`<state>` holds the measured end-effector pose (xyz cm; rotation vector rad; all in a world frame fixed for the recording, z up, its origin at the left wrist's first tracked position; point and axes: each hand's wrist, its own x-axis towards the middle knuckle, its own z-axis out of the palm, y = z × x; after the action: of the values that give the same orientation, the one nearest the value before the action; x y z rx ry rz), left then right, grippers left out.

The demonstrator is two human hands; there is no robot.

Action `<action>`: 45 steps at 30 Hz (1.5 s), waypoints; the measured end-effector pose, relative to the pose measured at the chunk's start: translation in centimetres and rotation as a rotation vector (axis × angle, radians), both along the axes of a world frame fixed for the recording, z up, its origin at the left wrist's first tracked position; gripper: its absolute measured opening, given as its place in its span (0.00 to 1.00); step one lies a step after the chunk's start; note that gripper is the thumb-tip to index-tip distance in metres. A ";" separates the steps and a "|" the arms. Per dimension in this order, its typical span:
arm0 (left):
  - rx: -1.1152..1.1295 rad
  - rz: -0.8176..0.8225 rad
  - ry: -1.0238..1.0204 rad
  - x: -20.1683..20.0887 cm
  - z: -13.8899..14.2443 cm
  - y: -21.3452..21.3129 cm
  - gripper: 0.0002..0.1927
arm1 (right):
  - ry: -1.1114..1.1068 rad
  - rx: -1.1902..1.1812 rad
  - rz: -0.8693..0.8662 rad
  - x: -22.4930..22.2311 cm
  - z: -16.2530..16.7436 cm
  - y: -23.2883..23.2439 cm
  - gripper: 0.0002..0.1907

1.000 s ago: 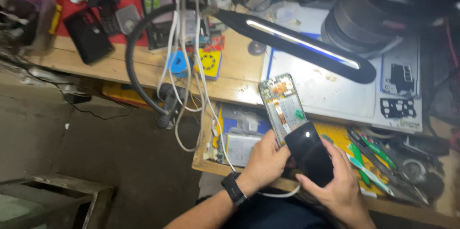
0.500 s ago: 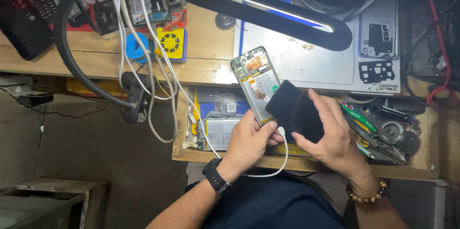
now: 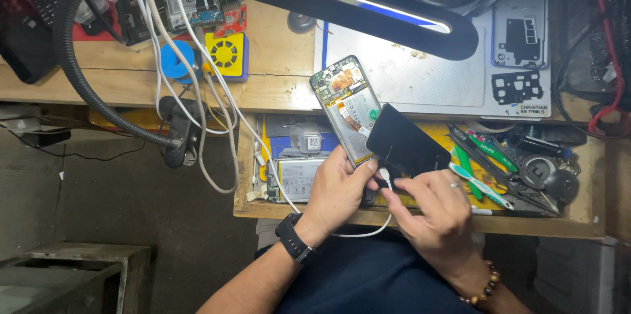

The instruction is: The person cleans the charging port of a disassembled smartphone using a cotton swab. They then connect a charging cable to the device and attach a screen assembly to test the display.

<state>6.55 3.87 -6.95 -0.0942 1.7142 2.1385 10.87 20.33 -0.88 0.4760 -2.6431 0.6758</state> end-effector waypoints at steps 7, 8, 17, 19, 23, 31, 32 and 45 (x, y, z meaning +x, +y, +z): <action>-0.114 0.016 -0.084 -0.2 0.9 0.1 0.11 | 0.014 0.009 -0.069 -0.4 0.2 -1.8 0.07; -0.095 0.026 -0.111 -0.1 1.1 0.1 0.11 | -0.001 -0.012 -0.074 -0.5 0.2 -1.9 0.07; -0.039 0.063 -0.177 0.0 1.2 0.2 0.11 | -0.064 -0.097 -0.059 -0.6 0.1 -2.0 0.07; -0.092 0.074 -0.169 0.1 1.2 0.3 0.11 | -0.052 -0.076 -0.031 -0.7 0.3 -1.8 0.07; -0.058 0.115 -0.166 -0.1 1.5 0.4 0.10 | -0.021 0.043 -0.042 -0.4 0.5 -1.5 0.07; -0.024 0.139 -0.100 -1.3 1.2 -0.3 0.11 | -0.317 0.199 -0.144 1.0 1.1 0.1 0.13; -0.019 0.140 -0.105 -1.3 1.1 -0.3 0.10 | -0.348 0.116 -0.133 0.6 1.4 0.5 0.14; 0.097 0.152 -0.126 -1.6 -0.2 -0.2 0.10 | -0.091 -0.025 0.412 -14.3 5.9 -3.7 0.09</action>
<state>4.94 3.69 -7.13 -0.3355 1.5745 2.2680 -3.39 16.66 5.07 1.0219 -2.6369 0.8667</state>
